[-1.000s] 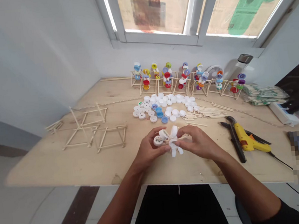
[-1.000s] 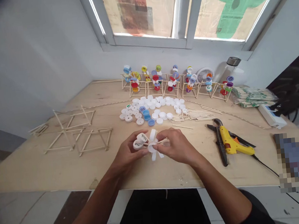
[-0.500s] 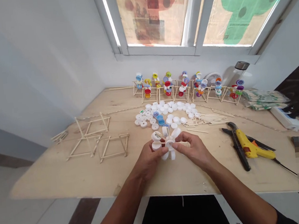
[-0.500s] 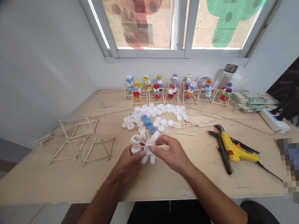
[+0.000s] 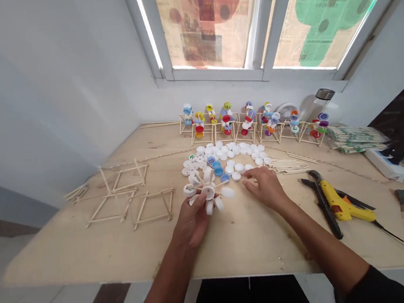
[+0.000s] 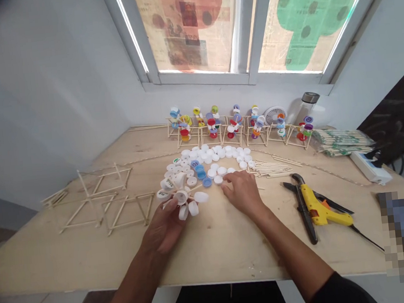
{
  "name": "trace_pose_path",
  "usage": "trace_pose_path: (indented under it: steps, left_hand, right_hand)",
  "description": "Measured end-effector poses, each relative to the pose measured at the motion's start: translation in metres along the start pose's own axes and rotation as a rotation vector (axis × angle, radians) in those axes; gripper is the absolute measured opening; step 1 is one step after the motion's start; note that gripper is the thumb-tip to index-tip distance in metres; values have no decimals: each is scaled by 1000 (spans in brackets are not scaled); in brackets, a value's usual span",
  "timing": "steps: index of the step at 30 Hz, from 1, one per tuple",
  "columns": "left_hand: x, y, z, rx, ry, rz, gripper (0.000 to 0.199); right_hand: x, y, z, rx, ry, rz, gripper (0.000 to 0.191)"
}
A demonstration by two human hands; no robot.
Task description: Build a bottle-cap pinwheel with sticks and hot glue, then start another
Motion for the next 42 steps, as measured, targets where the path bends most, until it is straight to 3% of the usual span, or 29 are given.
trace_pose_path:
  steps: [7, 13, 23, 27, 33, 42]
  left_hand:
    - [1, -1, 3, -19, 6, 49, 26]
    - [0, -3, 5, -30, 3, 61, 28]
    - [-2, -2, 3, -52, 12, 40, 29]
    - [-5, 0, 2, -33, 26, 33, 37]
    - [-6, -2, 3, 14, 14, -51, 40]
    - [-8, -3, 2, 83, -22, -182, 33]
  right_hand:
    - [-29, -21, -23, -80, 162, 192, 21]
    - [-33, -36, -33, -127, 234, 274, 17]
    - [-21, -20, 11, -121, 252, 259, 12]
    - [-20, -25, 14, -73, 218, 257, 19]
    - [-21, -33, 14, -89, 179, 252, 10]
    - [-3, 4, 54, -88, 189, 34, 25]
Point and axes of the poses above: each hand's wrist, its own z-axis away from the middle knuckle, its own y-axis out of the back of the hand, x = y × z, the point moved 2 cm from there along -z, towards the middle knuckle, and after that the axes turned 10 degrees about y, right-handed, at the moved point
